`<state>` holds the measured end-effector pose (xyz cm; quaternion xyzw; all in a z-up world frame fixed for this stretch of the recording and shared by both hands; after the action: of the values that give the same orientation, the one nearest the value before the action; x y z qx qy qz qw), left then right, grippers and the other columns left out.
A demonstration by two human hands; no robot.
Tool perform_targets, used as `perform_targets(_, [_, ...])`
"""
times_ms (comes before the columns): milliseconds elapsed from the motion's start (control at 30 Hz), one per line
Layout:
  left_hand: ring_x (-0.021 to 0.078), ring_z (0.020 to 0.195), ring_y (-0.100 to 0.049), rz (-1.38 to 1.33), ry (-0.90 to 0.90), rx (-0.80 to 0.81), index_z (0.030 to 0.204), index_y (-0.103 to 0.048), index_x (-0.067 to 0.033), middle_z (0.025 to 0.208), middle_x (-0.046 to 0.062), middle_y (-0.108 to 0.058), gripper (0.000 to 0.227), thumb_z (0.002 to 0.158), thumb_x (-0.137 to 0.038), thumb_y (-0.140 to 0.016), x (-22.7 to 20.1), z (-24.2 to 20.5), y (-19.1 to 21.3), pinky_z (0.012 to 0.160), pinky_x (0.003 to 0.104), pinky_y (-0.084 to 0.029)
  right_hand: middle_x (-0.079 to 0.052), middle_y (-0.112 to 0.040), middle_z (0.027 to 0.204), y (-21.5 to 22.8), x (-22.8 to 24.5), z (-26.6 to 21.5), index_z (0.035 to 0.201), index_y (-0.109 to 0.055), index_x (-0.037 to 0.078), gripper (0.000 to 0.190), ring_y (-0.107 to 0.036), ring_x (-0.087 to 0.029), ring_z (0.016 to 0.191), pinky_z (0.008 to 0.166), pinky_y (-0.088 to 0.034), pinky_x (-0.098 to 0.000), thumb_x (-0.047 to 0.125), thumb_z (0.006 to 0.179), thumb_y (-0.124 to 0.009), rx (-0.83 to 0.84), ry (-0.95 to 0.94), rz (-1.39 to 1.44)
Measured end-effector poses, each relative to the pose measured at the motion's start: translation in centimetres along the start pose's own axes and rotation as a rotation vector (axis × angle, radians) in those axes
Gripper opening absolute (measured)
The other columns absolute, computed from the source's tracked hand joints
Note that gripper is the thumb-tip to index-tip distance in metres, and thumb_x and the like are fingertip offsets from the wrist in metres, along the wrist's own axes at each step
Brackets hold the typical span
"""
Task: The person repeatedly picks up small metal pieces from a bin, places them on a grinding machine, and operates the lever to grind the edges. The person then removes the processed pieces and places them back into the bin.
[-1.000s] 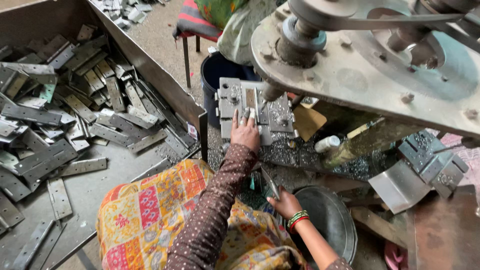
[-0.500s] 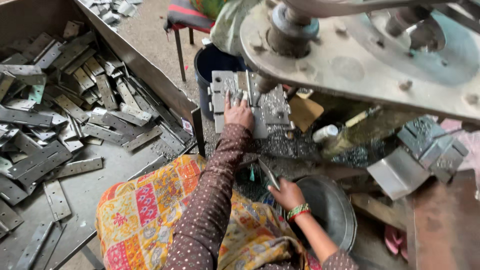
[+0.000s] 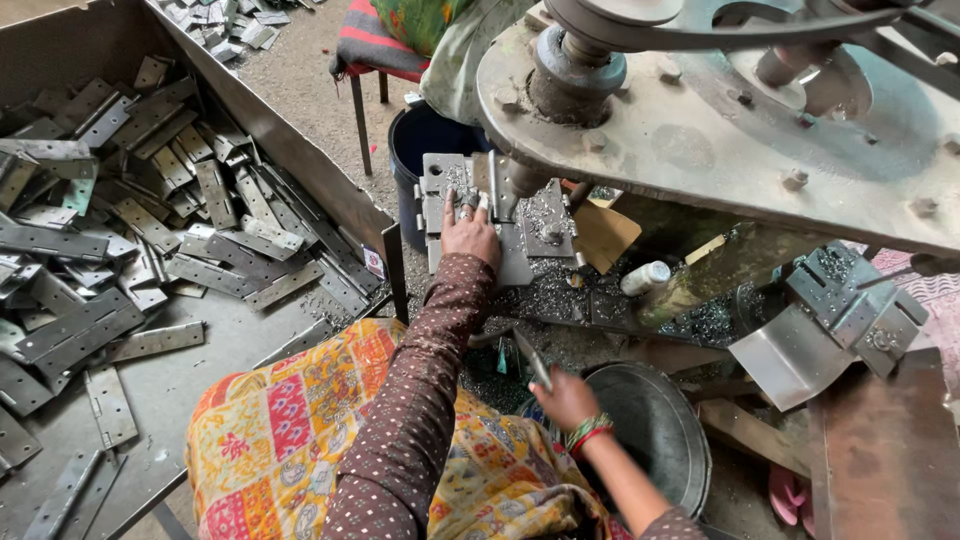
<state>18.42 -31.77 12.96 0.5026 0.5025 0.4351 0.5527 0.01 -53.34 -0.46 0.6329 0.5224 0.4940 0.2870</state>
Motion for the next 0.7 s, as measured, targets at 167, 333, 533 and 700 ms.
perform_targets(167, [0.0267, 0.131, -0.052, 0.02, -0.012, -0.004, 0.096, -0.077, -0.0104, 0.155, 0.009, -0.043, 0.028, 0.099, -0.019, -0.05, 0.0, -0.3, 0.7, 0.119, 0.055, 0.005, -0.018, -0.068, 0.067, -2.0, 0.0, -0.3, 0.099, -0.054, 0.003, 0.04, -0.067, -0.033, 0.058, 0.052, -0.054, -0.0447, 0.043, 0.095, -0.056, -0.088, 0.036, 0.014])
perform_targets(333, [0.0275, 0.132, -0.053, 0.027, -0.061, -0.023, 0.108, -0.074, -0.011, 0.151, 0.009, -0.048, 0.026, 0.1, -0.018, -0.05, 0.0, -0.1, 1.6, 0.121, 0.059, 0.004, -0.015, -0.071, 0.078, 2.0, 0.2, 0.3, 0.106, -0.058, 0.004, 0.052, -0.072, -0.028, 0.065, 0.06, -0.057, -0.0395, 0.054, 0.091, -0.059, 0.08, -0.093, 0.04])
perform_targets(533, [0.0305, 0.145, -0.028, 0.135, -0.161, 0.121, 0.101, -0.074, -0.0132, 0.156, 0.015, -0.036, 0.022, 0.09, -0.019, -0.056, -4.2, -8.4, 1.5, 0.115, 0.056, 0.005, -0.012, -0.066, 0.109, 12.6, 4.7, -2.5, 0.113, -0.063, 0.007, 0.045, -0.07, -0.024, 0.086, 0.073, -0.055, -0.0369, 0.044, 0.088, -0.067, -0.504, 0.1, 0.207])
perform_targets(700, [0.0273, 0.118, -0.057, 0.004, -0.205, -0.595, 0.112, -0.07, -0.0041, 0.124, 0.013, -0.064, 0.027, 0.092, -0.016, -0.057, -5.7, -16.0, 6.4, 0.12, 0.057, -0.021, -0.011, -0.057, 0.122, 13.8, 4.8, -4.1, 0.114, -0.063, 0.007, 0.036, -0.066, -0.023, 0.094, 0.073, -0.058, -0.0321, 0.034, 0.091, -0.069, -0.659, 0.121, 0.344])
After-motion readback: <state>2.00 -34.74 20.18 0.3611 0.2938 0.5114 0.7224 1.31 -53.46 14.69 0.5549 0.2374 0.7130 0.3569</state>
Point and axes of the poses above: each hand's wrist, its own z-axis towards the middle knuckle, its own y-axis out of the back of the hand, x = y × z, the point moved 10 cm from there along z, towards the middle knuckle
